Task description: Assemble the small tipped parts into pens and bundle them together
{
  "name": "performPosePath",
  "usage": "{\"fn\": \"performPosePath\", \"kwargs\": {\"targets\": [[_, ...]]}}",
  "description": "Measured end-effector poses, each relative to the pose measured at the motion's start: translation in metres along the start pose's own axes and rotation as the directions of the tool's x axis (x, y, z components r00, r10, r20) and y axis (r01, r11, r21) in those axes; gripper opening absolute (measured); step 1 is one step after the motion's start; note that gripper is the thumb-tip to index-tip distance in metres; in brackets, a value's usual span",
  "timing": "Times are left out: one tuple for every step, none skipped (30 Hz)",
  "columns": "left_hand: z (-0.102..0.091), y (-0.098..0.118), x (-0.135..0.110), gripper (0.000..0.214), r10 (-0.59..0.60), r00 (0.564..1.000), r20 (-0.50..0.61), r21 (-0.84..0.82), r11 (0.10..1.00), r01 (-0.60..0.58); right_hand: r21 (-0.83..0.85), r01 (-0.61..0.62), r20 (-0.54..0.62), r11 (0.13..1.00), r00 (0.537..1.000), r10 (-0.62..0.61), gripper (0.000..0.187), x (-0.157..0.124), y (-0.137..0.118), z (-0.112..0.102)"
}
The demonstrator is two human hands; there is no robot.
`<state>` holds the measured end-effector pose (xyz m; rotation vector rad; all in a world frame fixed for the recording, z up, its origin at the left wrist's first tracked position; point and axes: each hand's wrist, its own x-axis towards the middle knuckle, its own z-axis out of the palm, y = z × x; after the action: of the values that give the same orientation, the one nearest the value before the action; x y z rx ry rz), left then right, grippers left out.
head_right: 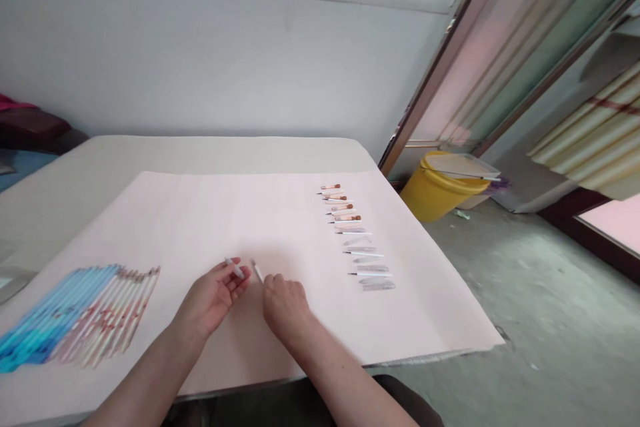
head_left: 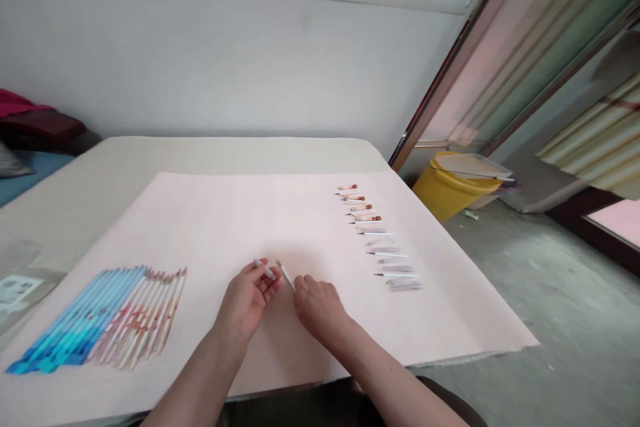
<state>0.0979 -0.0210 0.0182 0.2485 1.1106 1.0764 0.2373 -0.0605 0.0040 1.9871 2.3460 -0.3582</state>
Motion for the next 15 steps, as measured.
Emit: {"fn": "performPosePath", "kwargs": {"targets": [[0.0, 0.001, 0.0, 0.009, 0.0, 1.0, 0.014, -0.019, 1.0, 0.0, 0.009, -0.023, -0.004, 1.0, 1.0, 0.023, 0.017, 0.001, -0.001, 0.0], [0.0, 0.002, 0.0, 0.008, 0.004, 1.0, 0.022, -0.036, 0.999, -0.004, 0.035, -0.053, -0.011, 0.998, 0.999, 0.053, 0.016, 0.002, -0.002, -0.002], [0.0, 0.004, 0.0, 0.008, 0.012, 1.0, 0.023, -0.051, 0.999, -0.011, 0.079, -0.089, -0.021, 0.993, 0.996, 0.091, 0.014, 0.003, -0.001, -0.005], [0.0, 0.005, -0.001, 0.008, 0.022, 1.0, 0.02, -0.062, 0.998, -0.02, 0.145, -0.119, -0.031, 0.982, 0.992, 0.125, 0.012, 0.004, 0.0, -0.009], [-0.001, 0.007, -0.001, 0.008, 0.032, 0.999, 0.013, -0.07, 0.997, -0.031, 0.238, -0.135, -0.035, 0.962, 0.988, 0.147, 0.01, 0.004, 0.001, -0.013], [-0.002, 0.009, -0.001, 0.009, 0.042, 0.999, 0.008, -0.076, 0.996, -0.041, 0.353, -0.131, -0.035, 0.926, 0.988, 0.153, 0.009, 0.004, 0.002, -0.017], [-0.002, 0.01, -0.001, 0.009, 0.052, 0.999, 0.006, -0.081, 0.995, -0.051, 0.479, -0.108, -0.035, 0.871, 0.989, 0.141, 0.01, 0.003, 0.004, -0.021], [-0.003, 0.012, -0.001, 0.01, 0.06, 0.998, 0.009, -0.088, 0.994, -0.059, 0.598, -0.074, -0.038, 0.798, 0.992, 0.12, 0.011, 0.001, 0.005, -0.024], [-0.004, 0.014, -0.001, 0.01, 0.067, 0.998, 0.016, -0.096, 0.993, -0.065, 0.696, -0.039, -0.042, 0.717, 0.995, 0.095, 0.011, -0.001, 0.006, -0.027], [-0.005, 0.015, -0.001, 0.01, 0.075, 0.997, 0.026, -0.105, 0.992, -0.072, 0.767, -0.006, -0.052, 0.641, 0.996, 0.07, 0.01, -0.003, 0.006, -0.029], [-0.006, 0.016, -0.001, 0.01, 0.084, 0.996, 0.039, -0.114, 0.99, -0.08, 0.811, 0.02, -0.064, 0.584, 0.996, 0.054, 0.01, -0.005, 0.007, -0.03], [-0.006, 0.017, -0.001, 0.011, 0.095, 0.994, 0.055, -0.122, 0.989, -0.088, 0.835, 0.038, -0.075, 0.549, 0.996, 0.045, 0.009, -0.007, 0.007, -0.031], [-0.007, 0.018, -0.001, 0.011, 0.105, 0.992, 0.067, -0.128, 0.987, -0.096, 0.845, 0.049, -0.082, 0.532, 0.996, 0.04, 0.009, -0.009, 0.008, -0.032], [-0.008, 0.019, -0.001, 0.012, 0.114, 0.991, 0.077, -0.133, 0.986, -0.103, 0.848, 0.055, -0.087, 0.526, 0.995, 0.037, 0.009, -0.01, 0.008, -0.033], [-0.008, 0.02, -0.001, 0.012, 0.121, 0.989, 0.083, -0.139, 0.984, -0.109, 0.847, 0.058, -0.09, 0.528, 0.995, 0.035, 0.01, -0.011, 0.008, -0.034]]}}
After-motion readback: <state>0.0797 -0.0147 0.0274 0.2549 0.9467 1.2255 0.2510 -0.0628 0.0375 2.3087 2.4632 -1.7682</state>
